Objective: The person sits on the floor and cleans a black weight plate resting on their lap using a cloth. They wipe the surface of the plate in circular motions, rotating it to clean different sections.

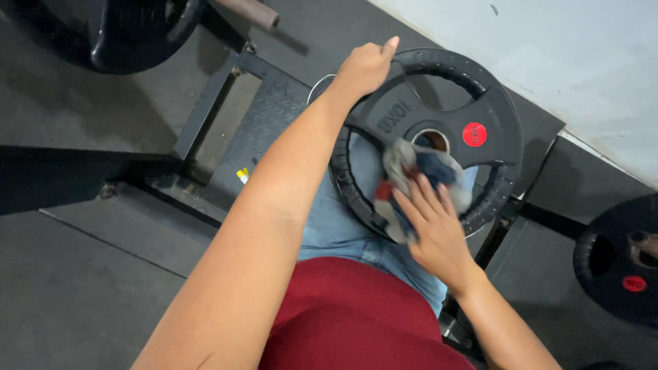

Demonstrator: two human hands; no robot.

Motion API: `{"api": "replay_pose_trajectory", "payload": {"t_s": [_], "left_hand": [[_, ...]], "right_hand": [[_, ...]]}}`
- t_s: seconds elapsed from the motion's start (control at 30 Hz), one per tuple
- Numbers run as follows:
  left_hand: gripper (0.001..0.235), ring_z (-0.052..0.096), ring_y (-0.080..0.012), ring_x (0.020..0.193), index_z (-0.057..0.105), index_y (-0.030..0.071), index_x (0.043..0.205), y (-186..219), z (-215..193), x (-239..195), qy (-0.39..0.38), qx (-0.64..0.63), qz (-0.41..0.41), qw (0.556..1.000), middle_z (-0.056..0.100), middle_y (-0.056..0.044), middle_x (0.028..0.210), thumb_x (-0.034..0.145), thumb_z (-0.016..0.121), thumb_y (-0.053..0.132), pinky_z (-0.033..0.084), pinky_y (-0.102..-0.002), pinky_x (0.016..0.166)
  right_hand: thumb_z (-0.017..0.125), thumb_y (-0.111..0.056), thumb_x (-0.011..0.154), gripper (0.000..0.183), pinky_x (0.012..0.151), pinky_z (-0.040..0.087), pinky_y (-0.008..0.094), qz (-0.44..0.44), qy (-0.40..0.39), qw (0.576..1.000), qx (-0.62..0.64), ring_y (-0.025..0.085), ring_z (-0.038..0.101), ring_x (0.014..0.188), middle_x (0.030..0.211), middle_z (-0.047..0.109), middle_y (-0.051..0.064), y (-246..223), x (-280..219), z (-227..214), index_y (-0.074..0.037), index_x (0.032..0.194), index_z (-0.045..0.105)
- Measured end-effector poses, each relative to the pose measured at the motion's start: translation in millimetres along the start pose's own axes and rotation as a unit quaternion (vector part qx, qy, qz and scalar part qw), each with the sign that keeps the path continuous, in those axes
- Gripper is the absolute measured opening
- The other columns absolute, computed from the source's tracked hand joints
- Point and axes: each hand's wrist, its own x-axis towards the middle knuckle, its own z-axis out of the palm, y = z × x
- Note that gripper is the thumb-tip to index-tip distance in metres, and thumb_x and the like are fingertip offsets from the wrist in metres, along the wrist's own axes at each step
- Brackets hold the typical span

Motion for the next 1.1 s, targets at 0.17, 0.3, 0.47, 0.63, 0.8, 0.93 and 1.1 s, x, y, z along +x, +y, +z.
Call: {"api": "replay_pose_trajectory", "payload": {"t_s": [0.17,0.3,0.47,0.63,0.8,0.93,1.1], "left_hand": [[0.062,0.058,-0.0362,0.085,0.041,0.009,0.066,-4,5,13,0.005,0.013,0.004,1.0,0.063,-0.015,0.076,0.098,0.024,0.059,0.043,-0.042,0.083],[0.087,0.058,-0.0498,0.122,0.076,0.001,0.106,-18,16,39,-0.006,0.064,0.011,0.998,0.069,-0.031,0.118,0.093,0.019,0.065,0.043,-0.049,0.099],[0.086,0.057,-0.0502,0.121,0.072,-0.005,0.104,-14,9,24,-0.004,0.031,-0.009,0.999,0.065,-0.034,0.123,0.094,0.02,0.063,0.041,-0.049,0.101],[0.063,0.06,-0.0386,0.098,0.056,0.008,0.083,-3,1,12,0.007,0.016,-0.03,0.999,0.065,-0.018,0.094,0.098,0.023,0.06,0.044,-0.045,0.087],[0.069,0.065,-0.0409,0.102,0.06,0.006,0.079,-4,4,7,-0.003,0.013,-0.036,0.999,0.072,-0.02,0.101,0.097,0.022,0.061,0.046,-0.047,0.089],[0.066,0.06,-0.043,0.097,0.053,0.003,0.073,-12,6,19,0.012,0.009,0.004,1.0,0.066,-0.023,0.091,0.1,0.025,0.056,0.042,-0.047,0.087],[0.069,0.063,-0.042,0.105,0.058,0.004,0.073,-7,8,19,-0.002,0.013,-0.033,0.999,0.073,-0.021,0.1,0.098,0.022,0.058,0.044,-0.047,0.09]], "right_hand": [[0.066,-0.015,0.066,0.098,0.122,0.023,0.062,0.011,0.056,0.997,-0.054,0.038,0.022,0.157,0.164,0.038,0.02,2,99,3,-0.011,0.16,0.037],[0.062,-0.009,0.072,0.093,0.12,0.021,0.065,0.055,0.06,0.996,-0.048,0.037,0.02,0.156,0.165,0.037,0.015,22,127,-2,-0.013,0.161,0.036],[0.062,-0.013,0.069,0.094,0.126,0.021,0.059,-0.041,0.036,0.998,-0.028,0.035,0.027,0.157,0.161,0.044,0.014,4,32,-24,-0.012,0.159,0.037],[0.059,-0.009,0.058,0.101,0.123,0.017,0.067,0.065,0.031,0.997,-0.012,0.044,0.025,0.156,0.16,0.043,0.02,66,-40,-4,-0.01,0.158,0.042],[0.062,-0.005,0.069,0.099,0.115,0.02,0.075,0.203,0.053,0.976,-0.051,0.06,0.016,0.15,0.167,0.026,0.027,84,17,-10,-0.007,0.163,0.032],[0.061,-0.002,0.074,0.079,0.112,0.025,0.071,0.185,0.153,0.971,-0.025,0.051,0.026,0.148,0.156,0.043,0.032,60,100,1,-0.006,0.152,0.047],[0.057,-0.005,0.074,0.077,0.122,0.028,0.058,0.065,0.123,0.99,-0.031,0.045,0.033,0.15,0.146,0.053,0.022,1,111,4,-0.005,0.151,0.049]]}}
